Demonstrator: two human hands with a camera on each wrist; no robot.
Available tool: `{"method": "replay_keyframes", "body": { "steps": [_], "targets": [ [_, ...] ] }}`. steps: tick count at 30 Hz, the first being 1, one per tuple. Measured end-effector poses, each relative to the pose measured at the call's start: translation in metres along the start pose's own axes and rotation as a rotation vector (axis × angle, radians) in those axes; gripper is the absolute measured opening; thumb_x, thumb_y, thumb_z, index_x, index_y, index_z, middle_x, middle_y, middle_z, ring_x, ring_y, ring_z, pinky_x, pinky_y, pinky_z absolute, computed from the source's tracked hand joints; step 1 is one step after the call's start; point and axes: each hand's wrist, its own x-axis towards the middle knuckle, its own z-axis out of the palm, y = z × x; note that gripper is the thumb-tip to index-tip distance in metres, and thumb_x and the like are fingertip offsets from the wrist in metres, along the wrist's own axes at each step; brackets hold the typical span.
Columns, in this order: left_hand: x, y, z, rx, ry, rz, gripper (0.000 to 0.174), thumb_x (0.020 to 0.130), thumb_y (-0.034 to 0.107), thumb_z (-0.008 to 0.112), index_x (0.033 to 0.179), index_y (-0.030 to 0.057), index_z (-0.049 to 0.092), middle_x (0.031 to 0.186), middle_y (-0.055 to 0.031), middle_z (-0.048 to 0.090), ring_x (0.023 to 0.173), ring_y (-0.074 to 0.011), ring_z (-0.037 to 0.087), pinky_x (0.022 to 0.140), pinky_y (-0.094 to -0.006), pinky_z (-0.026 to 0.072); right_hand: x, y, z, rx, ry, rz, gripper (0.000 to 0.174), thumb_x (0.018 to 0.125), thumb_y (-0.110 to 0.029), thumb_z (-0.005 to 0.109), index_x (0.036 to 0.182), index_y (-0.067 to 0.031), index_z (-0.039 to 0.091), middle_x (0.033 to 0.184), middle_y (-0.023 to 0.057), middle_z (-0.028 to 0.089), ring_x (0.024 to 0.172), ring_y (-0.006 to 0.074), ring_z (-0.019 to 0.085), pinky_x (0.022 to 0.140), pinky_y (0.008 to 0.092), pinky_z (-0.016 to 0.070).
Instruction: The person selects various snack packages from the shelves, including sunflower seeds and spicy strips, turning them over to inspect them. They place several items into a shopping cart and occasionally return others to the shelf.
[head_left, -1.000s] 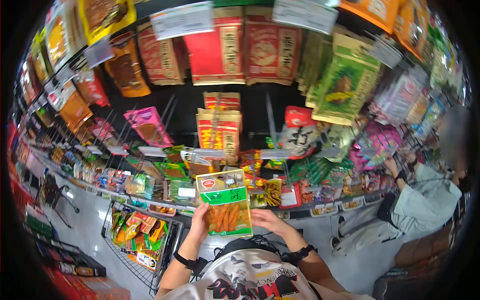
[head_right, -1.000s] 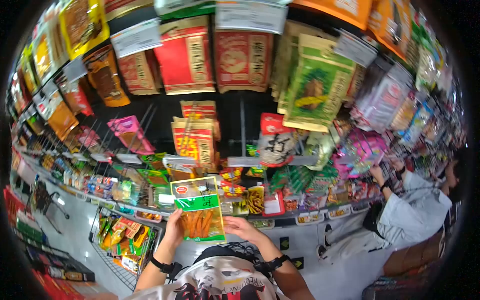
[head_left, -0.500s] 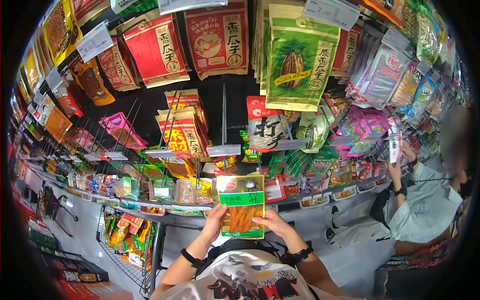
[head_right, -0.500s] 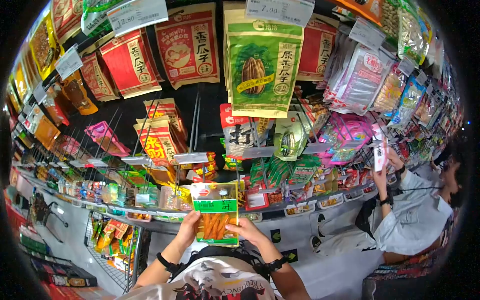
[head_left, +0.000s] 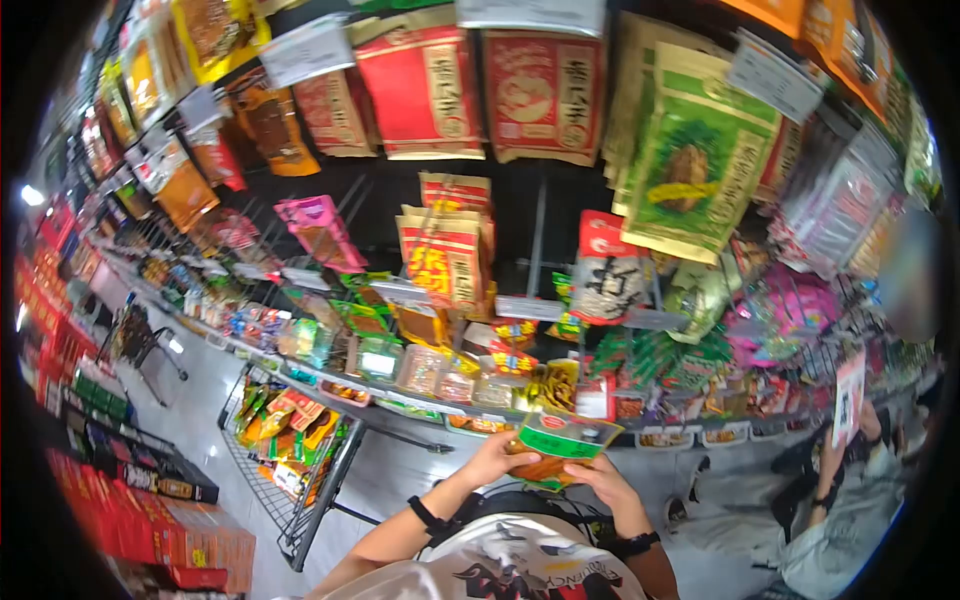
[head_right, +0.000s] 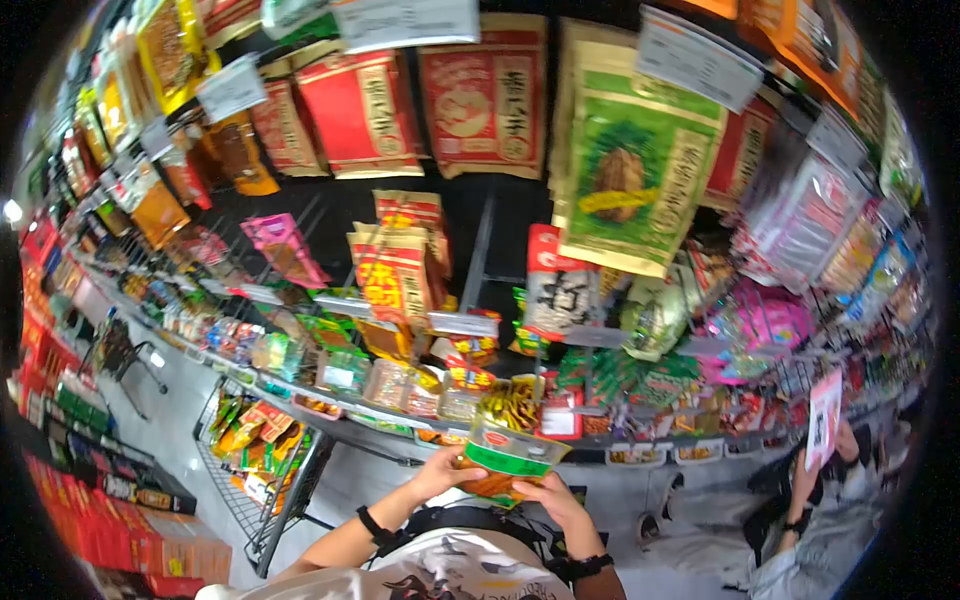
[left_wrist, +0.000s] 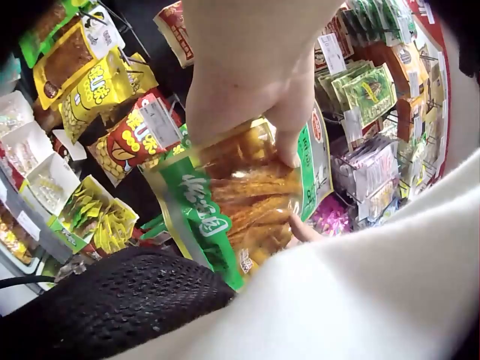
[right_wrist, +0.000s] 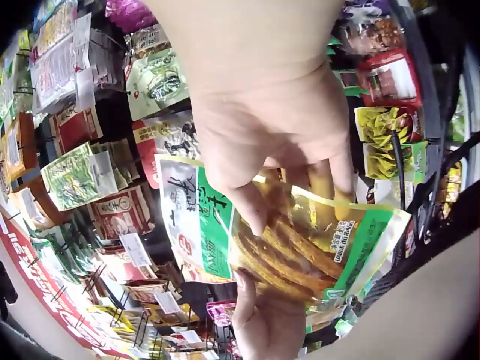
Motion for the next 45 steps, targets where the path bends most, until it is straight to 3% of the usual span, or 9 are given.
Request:
{"method": "replay_keyframes", "body": {
  "steps": [6,14,17,21,25,27,33,37,45],
  "targets": [
    [-0.014,0.007,-0.015,-0.089,0.129,0.030,0.044,0.091,0.012,0.074,0.132,0.0038,0.060,0.122,-0.0037,0.067,0.110,-0.0110,0.058,0.100,-0.0285,0.0453,0.023,-0.016,0.033,0.001,-0.137,-0.017,0.051,0.086,-0.006,0.076,0.133,-0.0045,0.057,0.126,0.0042,0.065,0.113,0.0158,0.061,0.098,0.0326,0.0476],
    [-0.080,0.005,-0.067,-0.270,0.410,0.053,0.041,0.093,0.011,0.072,0.131,0.0025,0.058,0.121,-0.0029,0.067,0.111,-0.0114,0.058,0.099,-0.0297,0.0465,0.089,-0.014,0.108,-0.102,-0.306,0.060,0.046,0.085,-0.006,0.078,0.127,-0.0048,0.061,0.120,0.0028,0.066,0.106,0.0151,0.063,0.090,0.0322,0.0511],
    [-0.117,0.005,-0.088,-0.067,0.531,0.090,0.051,0.095,0.010,0.068,0.142,0.0038,0.049,0.130,-0.0044,0.063,0.117,-0.0128,0.056,0.104,-0.0299,0.0432,0.110,-0.011,0.156,-0.098,-0.348,0.085,0.045,0.085,-0.006,0.078,0.126,-0.0048,0.061,0.120,0.0038,0.066,0.106,0.0156,0.063,0.091,0.0323,0.0508],
    [-0.177,0.010,-0.129,0.190,0.673,0.025,0.061,0.097,0.034,0.067,0.146,0.0063,0.045,0.130,-0.0140,0.063,0.122,-0.0238,0.059,0.103,-0.0364,0.0453,0.139,0.001,0.216,-0.120,-0.449,0.095,0.045,0.084,-0.006,0.078,0.125,-0.0041,0.061,0.119,0.0055,0.067,0.108,0.0166,0.063,0.093,0.0338,0.0503],
    [-0.264,0.011,-0.199,0.983,0.812,0.029,0.070,0.093,0.047,0.066,0.146,0.0084,0.043,0.131,-0.0225,0.060,0.119,-0.0388,0.059,0.100,-0.0449,0.0477,0.167,0.012,0.272,0.060,-0.377,0.140,0.045,0.086,-0.005,0.075,0.128,-0.0031,0.058,0.125,0.0059,0.064,0.114,0.0199,0.062,0.094,0.0352,0.0506],
    [-0.312,-0.003,-0.230,1.040,0.842,-0.062,0.068,0.093,0.049,0.063,0.145,0.0093,0.045,0.131,-0.0207,0.060,0.118,-0.0394,0.058,0.099,-0.0477,0.0478,0.179,0.015,0.299,0.156,-0.384,0.224,0.045,0.089,-0.004,0.071,0.131,-0.0049,0.056,0.130,0.0067,0.062,0.117,0.0231,0.061,0.098,0.0387,0.0497],
    [-0.440,-0.060,-0.274,0.840,0.651,-0.728,0.063,0.095,0.064,0.048,0.124,0.0109,0.067,0.108,-0.0198,0.071,0.104,-0.0391,0.067,0.095,-0.0466,0.0497,0.241,0.082,0.361,0.325,-0.416,0.350,0.046,0.091,-0.005,0.070,0.135,-0.0068,0.055,0.134,0.0090,0.061,0.123,0.0265,0.058,0.104,0.0443,0.0465],
    [-0.497,-0.145,-0.273,0.803,0.669,-0.671,0.058,0.097,0.059,0.046,0.084,0.0124,0.078,0.081,-0.0139,0.073,0.086,-0.0366,0.068,0.084,-0.0458,0.0494,0.255,0.090,0.392,0.287,-0.285,0.340,0.044,0.092,-0.010,0.071,0.133,-0.0055,0.056,0.133,0.0090,0.061,0.124,0.0253,0.058,0.107,0.0423,0.0446],
    [-0.513,-0.123,-0.284,0.716,0.856,-0.546,0.045,0.097,0.046,0.055,0.077,0.0092,0.072,0.073,-0.0156,0.068,0.079,-0.0393,0.062,0.083,-0.0491,0.0460,0.264,0.103,0.437,0.101,-0.223,0.358,0.046,0.091,-0.013,0.073,0.133,-0.0048,0.055,0.130,0.0078,0.062,0.120,0.0234,0.060,0.106,0.0408,0.0455]
  ]
}}
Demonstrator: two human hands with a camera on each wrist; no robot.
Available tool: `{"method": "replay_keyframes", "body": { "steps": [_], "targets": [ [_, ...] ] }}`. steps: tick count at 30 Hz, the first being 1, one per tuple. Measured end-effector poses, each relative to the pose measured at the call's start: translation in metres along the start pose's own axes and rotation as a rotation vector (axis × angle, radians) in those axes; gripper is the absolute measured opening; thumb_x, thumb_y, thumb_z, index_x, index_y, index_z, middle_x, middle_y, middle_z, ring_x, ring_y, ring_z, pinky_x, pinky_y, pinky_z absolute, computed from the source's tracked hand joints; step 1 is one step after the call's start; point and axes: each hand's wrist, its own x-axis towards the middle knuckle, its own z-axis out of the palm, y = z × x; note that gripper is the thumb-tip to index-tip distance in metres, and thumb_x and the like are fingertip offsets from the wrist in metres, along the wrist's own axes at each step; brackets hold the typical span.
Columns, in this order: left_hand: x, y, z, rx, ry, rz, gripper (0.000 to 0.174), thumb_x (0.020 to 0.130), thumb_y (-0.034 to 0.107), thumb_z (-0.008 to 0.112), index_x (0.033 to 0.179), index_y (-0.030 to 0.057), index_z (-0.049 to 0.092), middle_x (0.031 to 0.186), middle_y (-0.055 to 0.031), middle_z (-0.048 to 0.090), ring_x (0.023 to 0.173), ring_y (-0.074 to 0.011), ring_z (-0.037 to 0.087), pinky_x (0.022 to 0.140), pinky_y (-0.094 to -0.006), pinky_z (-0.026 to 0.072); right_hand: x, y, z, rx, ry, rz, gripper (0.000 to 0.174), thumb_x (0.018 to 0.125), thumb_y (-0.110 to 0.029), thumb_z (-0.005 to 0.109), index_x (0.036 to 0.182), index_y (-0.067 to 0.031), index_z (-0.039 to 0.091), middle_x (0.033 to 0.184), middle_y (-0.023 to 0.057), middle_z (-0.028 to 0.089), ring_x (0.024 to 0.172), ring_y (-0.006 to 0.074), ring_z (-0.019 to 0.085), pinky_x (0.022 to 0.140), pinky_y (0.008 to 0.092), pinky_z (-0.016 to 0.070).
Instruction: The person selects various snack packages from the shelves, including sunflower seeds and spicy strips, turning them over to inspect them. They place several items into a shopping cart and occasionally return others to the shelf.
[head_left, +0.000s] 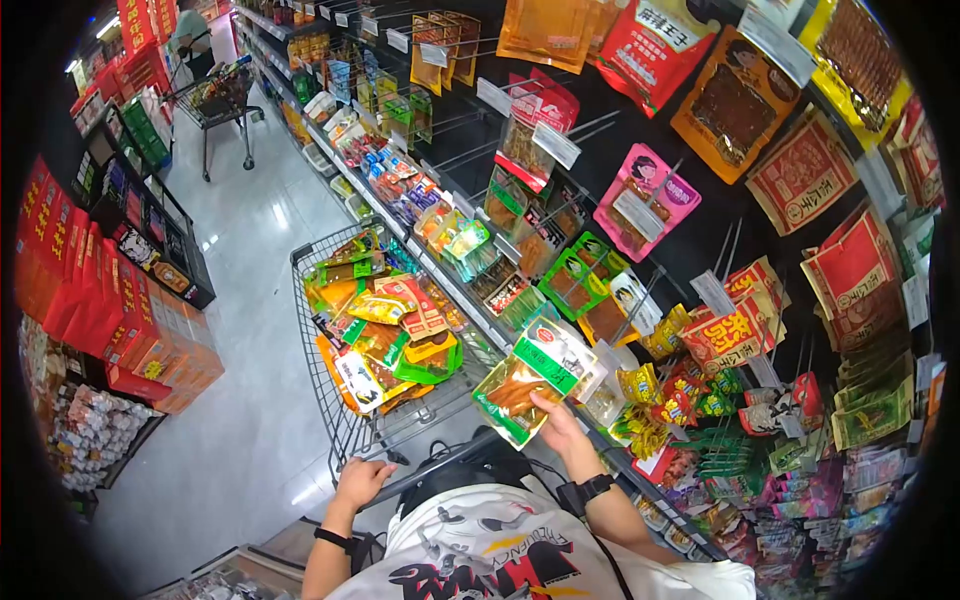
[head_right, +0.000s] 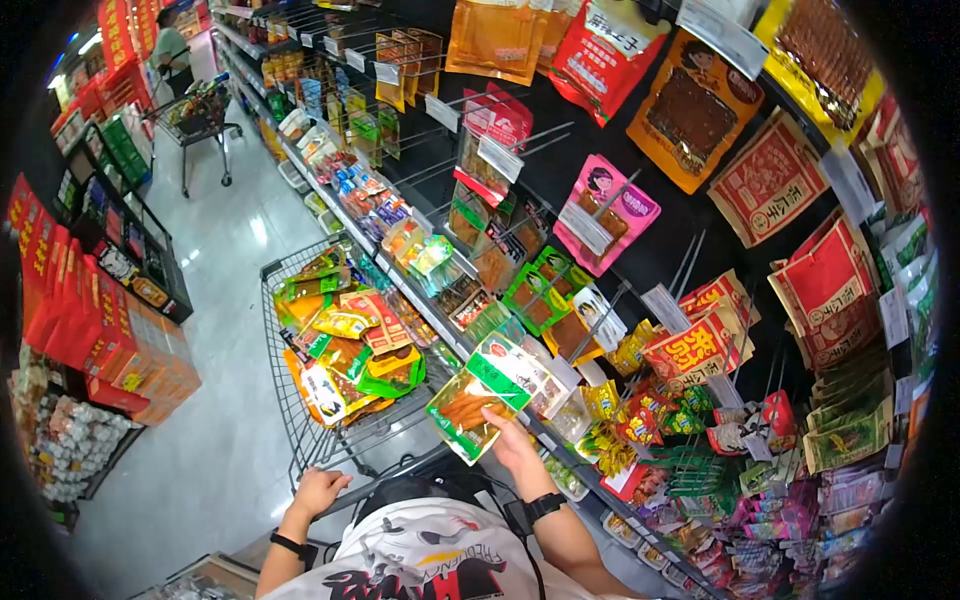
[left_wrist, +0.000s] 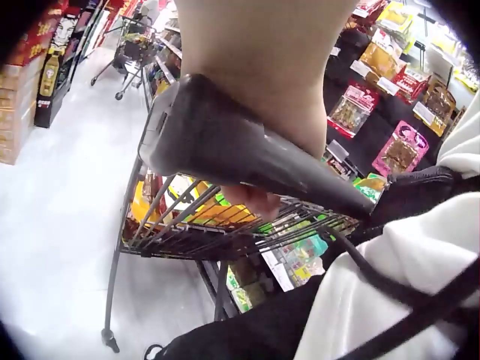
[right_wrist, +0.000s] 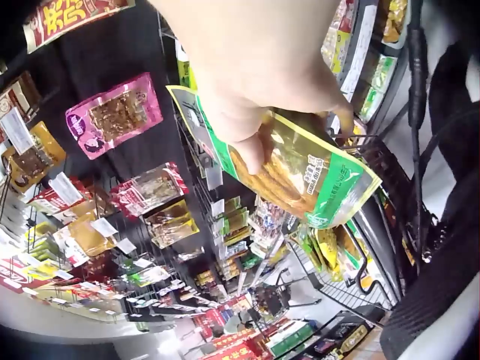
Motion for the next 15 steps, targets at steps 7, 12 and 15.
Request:
{"method": "replay_keyframes", "body": {
  "steps": [7,12,15],
  "targets": [
    [0.011,-0.023,-0.032,-0.050,-0.003,-0.024,0.045,0.098,0.045,0.055,0.078,0.0082,0.071,0.074,-0.0184,0.067,0.080,-0.0400,0.062,0.094,-0.0459,0.0438,0.028,0.002,0.039,-0.024,-0.056,0.056,0.044,0.092,-0.012,0.071,0.132,-0.0039,0.056,0.126,0.0087,0.065,0.115,0.0241,0.063,0.102,0.0399,0.0488],
    [0.020,-0.043,-0.049,-0.058,0.032,-0.066,0.045,0.098,0.044,0.055,0.079,0.0070,0.071,0.075,-0.0187,0.067,0.084,-0.0390,0.062,0.098,-0.0462,0.0429,0.059,0.009,0.066,-0.058,-0.036,0.079,0.042,0.093,-0.012,0.070,0.132,-0.0046,0.056,0.124,0.0087,0.066,0.113,0.0243,0.064,0.099,0.0407,0.0514],
    [0.021,-0.059,-0.047,0.001,0.138,-0.112,0.039,0.098,0.041,0.055,0.086,0.0079,0.072,0.079,-0.0180,0.069,0.086,-0.0383,0.065,0.099,-0.0478,0.0425,0.076,0.013,0.079,-0.062,-0.068,0.126,0.041,0.093,-0.012,0.070,0.131,-0.0047,0.057,0.121,0.0080,0.066,0.105,0.0228,0.068,0.091,0.0387,0.0567]
  ]
}}
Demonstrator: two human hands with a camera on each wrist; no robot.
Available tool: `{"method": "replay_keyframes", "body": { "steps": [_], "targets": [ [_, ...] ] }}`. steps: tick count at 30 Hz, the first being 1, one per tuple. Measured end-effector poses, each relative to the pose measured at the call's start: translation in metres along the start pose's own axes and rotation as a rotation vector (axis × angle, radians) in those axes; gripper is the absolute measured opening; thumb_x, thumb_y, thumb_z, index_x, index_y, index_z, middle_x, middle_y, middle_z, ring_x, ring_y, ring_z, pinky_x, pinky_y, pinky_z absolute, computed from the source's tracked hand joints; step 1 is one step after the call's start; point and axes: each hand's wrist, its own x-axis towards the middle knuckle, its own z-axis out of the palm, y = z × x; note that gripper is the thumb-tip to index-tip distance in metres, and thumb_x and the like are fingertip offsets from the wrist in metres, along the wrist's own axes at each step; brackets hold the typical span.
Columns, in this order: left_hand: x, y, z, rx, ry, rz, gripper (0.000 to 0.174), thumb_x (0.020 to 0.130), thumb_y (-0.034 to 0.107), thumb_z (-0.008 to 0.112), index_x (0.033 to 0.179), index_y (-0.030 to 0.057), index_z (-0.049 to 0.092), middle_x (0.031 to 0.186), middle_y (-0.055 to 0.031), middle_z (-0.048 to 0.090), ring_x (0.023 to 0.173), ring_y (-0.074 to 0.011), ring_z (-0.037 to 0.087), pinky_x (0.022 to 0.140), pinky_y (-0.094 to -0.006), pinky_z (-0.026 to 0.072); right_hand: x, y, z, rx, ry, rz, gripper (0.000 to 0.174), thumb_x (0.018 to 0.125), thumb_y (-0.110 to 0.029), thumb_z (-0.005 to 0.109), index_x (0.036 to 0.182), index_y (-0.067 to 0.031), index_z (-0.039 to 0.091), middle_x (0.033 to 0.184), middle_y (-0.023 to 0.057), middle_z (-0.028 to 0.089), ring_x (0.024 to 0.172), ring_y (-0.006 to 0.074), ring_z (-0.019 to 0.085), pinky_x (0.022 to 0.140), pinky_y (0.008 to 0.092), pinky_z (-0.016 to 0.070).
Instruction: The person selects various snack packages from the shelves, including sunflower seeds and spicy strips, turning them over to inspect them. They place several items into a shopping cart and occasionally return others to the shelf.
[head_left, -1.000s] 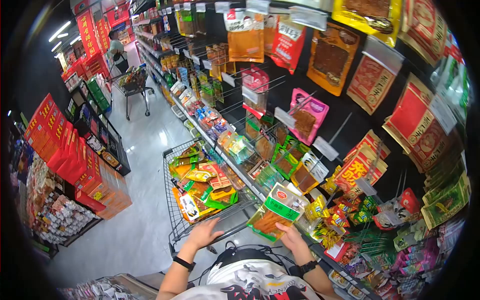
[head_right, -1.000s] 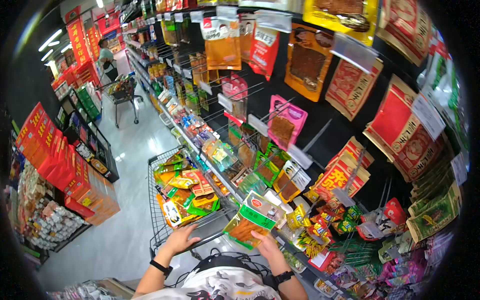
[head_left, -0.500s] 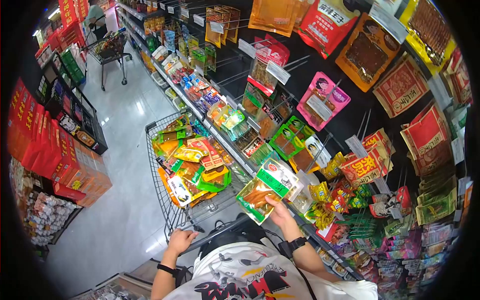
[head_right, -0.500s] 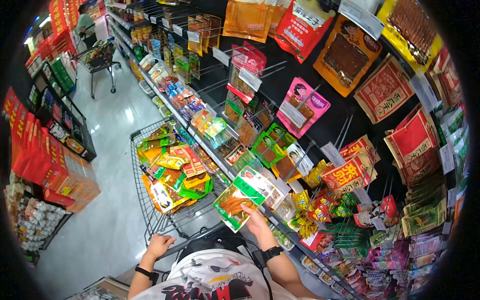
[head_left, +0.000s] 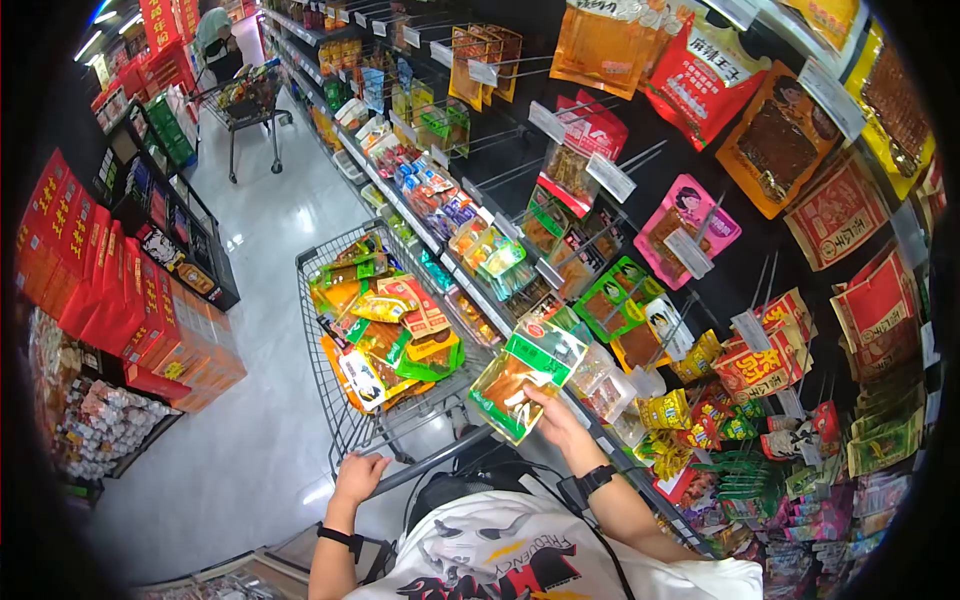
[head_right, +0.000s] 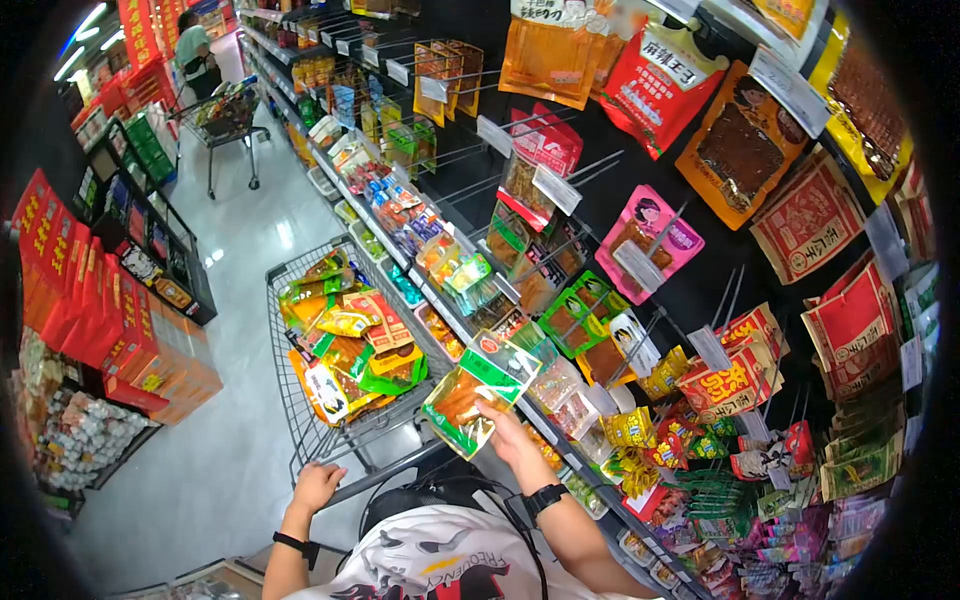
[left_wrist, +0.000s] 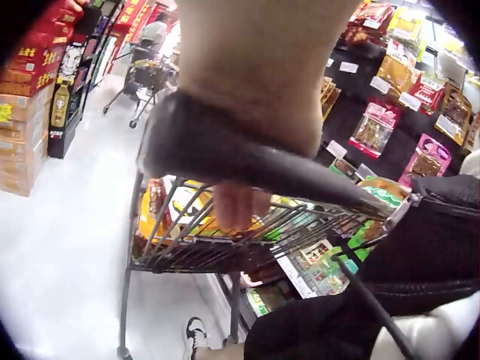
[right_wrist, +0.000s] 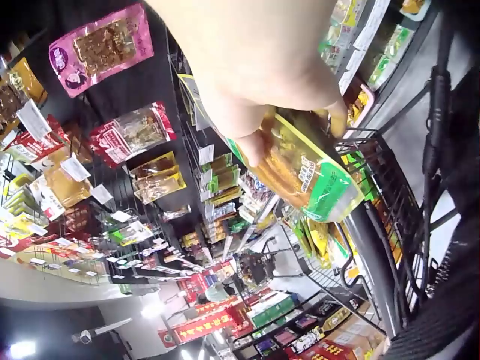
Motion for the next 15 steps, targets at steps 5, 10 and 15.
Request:
{"method": "replay_keyframes", "body": {
  "steps": [5,10,15],
  "targets": [
    [-0.013,0.039,-0.010,-0.164,0.184,-0.267,0.034,0.097,0.036,0.055,0.086,0.0086,0.071,0.079,-0.0175,0.070,0.074,-0.0378,0.067,0.071,-0.0478,0.0517,0.026,-0.003,0.030,-0.081,-0.010,-0.020,0.046,0.090,-0.016,0.075,0.130,-0.0039,0.057,0.125,0.0073,0.065,0.113,0.0216,0.063,0.098,0.0372,0.0497],
    [0.006,0.019,-0.002,0.194,0.369,-0.241,0.040,0.098,0.031,0.052,0.068,0.0058,0.060,0.067,-0.0154,0.065,0.059,-0.0377,0.063,0.058,-0.0488,0.0483,0.063,-0.003,0.068,-0.281,0.035,-0.069,0.049,0.088,-0.019,0.078,0.130,-0.0028,0.058,0.126,0.0062,0.065,0.115,0.0194,0.060,0.099,0.0340,0.0447],
    [0.035,0.005,-0.027,0.221,0.403,-0.291,0.043,0.098,0.033,0.051,0.067,0.0069,0.063,0.064,-0.0155,0.065,0.058,-0.0384,0.063,0.058,-0.0491,0.0486,0.109,-0.008,0.113,-0.374,0.030,-0.137,0.046,0.088,-0.018,0.078,0.128,-0.0028,0.060,0.121,0.0050,0.067,0.108,0.0172,0.062,0.093,0.0333,0.0484]
  ]
}}
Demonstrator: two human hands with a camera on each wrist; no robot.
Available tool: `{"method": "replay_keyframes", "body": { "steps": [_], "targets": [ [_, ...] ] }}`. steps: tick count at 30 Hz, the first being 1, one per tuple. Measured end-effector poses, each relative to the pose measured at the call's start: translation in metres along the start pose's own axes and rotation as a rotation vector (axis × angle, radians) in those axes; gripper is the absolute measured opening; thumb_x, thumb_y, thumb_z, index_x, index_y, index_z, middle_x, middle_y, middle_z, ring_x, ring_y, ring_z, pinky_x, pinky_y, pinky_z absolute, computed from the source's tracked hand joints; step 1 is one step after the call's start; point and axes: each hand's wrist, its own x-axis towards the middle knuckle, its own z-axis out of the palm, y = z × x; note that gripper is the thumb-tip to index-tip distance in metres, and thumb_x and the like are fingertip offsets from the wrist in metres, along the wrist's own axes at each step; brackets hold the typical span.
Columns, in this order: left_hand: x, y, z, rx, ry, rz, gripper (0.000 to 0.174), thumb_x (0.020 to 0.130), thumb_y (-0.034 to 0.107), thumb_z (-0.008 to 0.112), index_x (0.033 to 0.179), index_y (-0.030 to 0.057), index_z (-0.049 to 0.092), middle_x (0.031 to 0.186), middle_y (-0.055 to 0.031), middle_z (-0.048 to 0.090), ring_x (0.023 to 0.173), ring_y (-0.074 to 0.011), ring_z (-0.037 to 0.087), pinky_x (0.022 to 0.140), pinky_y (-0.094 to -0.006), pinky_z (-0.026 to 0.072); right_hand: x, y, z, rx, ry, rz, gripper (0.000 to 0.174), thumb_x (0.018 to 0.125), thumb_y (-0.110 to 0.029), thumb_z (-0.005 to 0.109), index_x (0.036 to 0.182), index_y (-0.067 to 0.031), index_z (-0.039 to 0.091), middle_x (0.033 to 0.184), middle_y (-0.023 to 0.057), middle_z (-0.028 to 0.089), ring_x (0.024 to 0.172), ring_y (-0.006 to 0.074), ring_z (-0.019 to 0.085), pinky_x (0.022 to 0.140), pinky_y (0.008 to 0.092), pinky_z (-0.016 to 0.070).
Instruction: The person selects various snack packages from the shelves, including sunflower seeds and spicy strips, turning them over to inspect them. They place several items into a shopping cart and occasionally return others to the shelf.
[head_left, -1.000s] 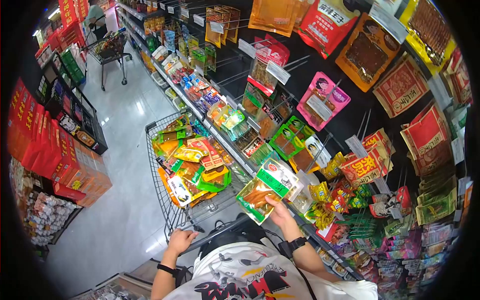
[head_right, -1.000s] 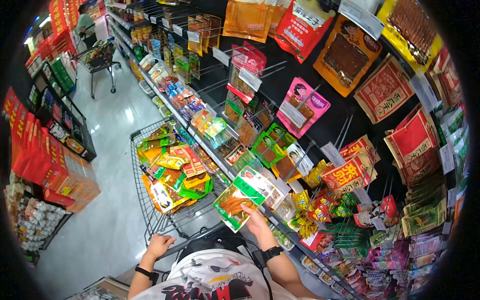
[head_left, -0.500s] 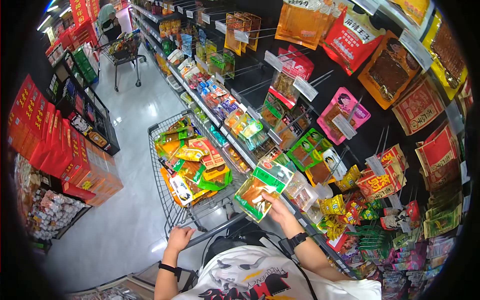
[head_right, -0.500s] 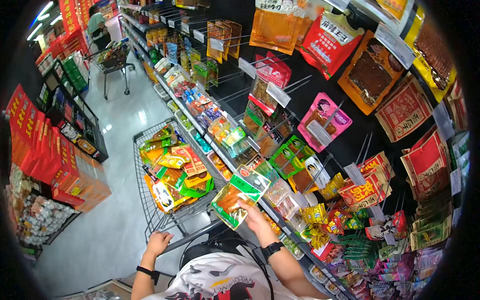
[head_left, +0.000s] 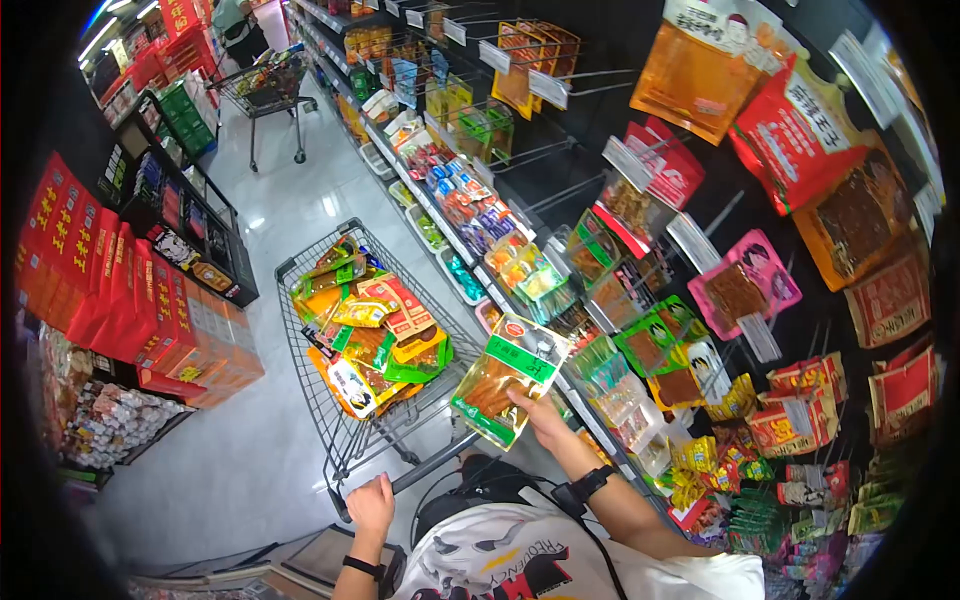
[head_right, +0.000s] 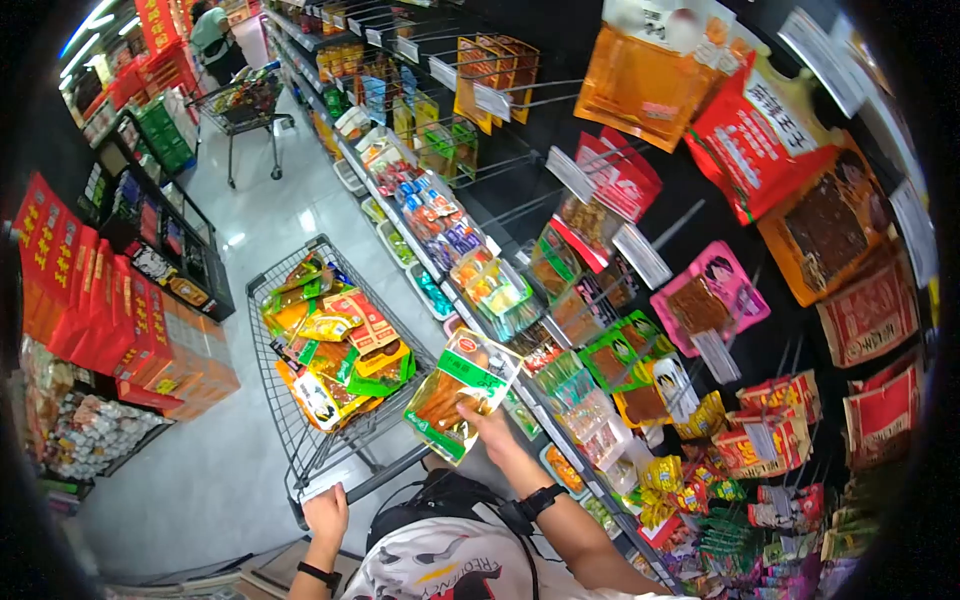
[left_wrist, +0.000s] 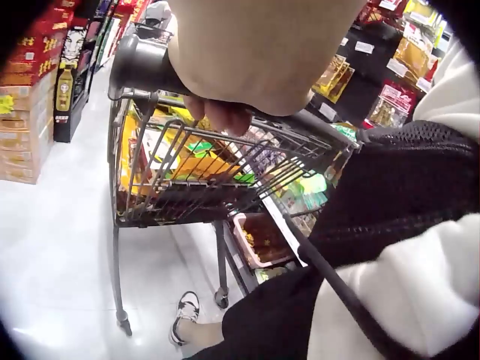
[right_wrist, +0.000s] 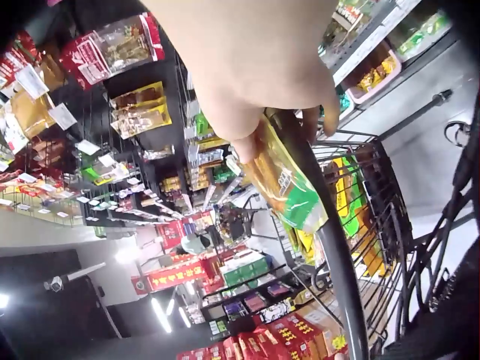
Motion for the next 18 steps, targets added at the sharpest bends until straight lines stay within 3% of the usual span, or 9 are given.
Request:
{"method": "replay_keyframes", "body": {
  "steps": [3,8,14,16,18],
  "targets": [
    [0.029,-0.027,0.005,0.054,-0.040,-0.040,0.048,0.100,0.037,0.048,0.067,0.0073,0.067,0.064,-0.0167,0.065,0.059,-0.0386,0.064,0.059,-0.0494,0.0492,0.030,0.002,0.032,-0.076,0.023,-0.082,0.041,0.086,-0.020,0.080,0.120,-0.0023,0.064,0.110,0.0037,0.069,0.096,0.0143,0.064,0.085,0.0321,0.0504],
    [0.086,-0.050,-0.012,0.051,-0.096,-0.139,0.057,0.101,0.044,0.044,0.069,0.0043,0.070,0.068,-0.0210,0.066,0.063,-0.0422,0.064,0.064,-0.0517,0.0498,0.080,-0.008,0.084,-0.136,-0.006,-0.133,0.040,0.086,-0.021,0.079,0.119,-0.0027,0.064,0.109,0.0030,0.069,0.097,0.0136,0.063,0.085,0.0314,0.0503],
    [0.156,-0.089,-0.040,-0.040,-0.243,-0.265,0.063,0.101,0.051,0.040,0.076,0.0011,0.071,0.081,-0.0260,0.067,0.084,-0.0451,0.065,0.079,-0.0539,0.0497,0.137,-0.012,0.150,-0.132,-0.105,-0.225,0.038,0.088,-0.022,0.078,0.119,-0.0036,0.066,0.111,0.0036,0.070,0.098,0.0131,0.064,0.086,0.0306,0.0502],
    [0.176,-0.088,-0.053,-0.064,-0.235,-0.240,0.064,0.101,0.052,0.040,0.078,0.0006,0.071,0.084,-0.0273,0.067,0.087,-0.0453,0.065,0.081,-0.0541,0.0493,0.149,-0.017,0.169,-0.128,-0.078,-0.123,0.038,0.087,-0.020,0.078,0.118,-0.0017,0.066,0.108,0.0051,0.071,0.095,0.0133,0.066,0.083,0.0311,0.0512],
    [0.185,-0.079,-0.062,-0.143,-0.176,-0.167,0.048,0.096,0.048,0.054,0.098,0.0035,0.072,0.091,-0.0225,0.069,0.091,-0.0421,0.065,0.082,-0.0511,0.0493,0.157,-0.022,0.179,-0.110,-0.117,-0.019,0.038,0.087,-0.019,0.079,0.118,-0.0006,0.066,0.107,0.0060,0.072,0.093,0.0136,0.067,0.082,0.0315,0.0517]
  ]
}}
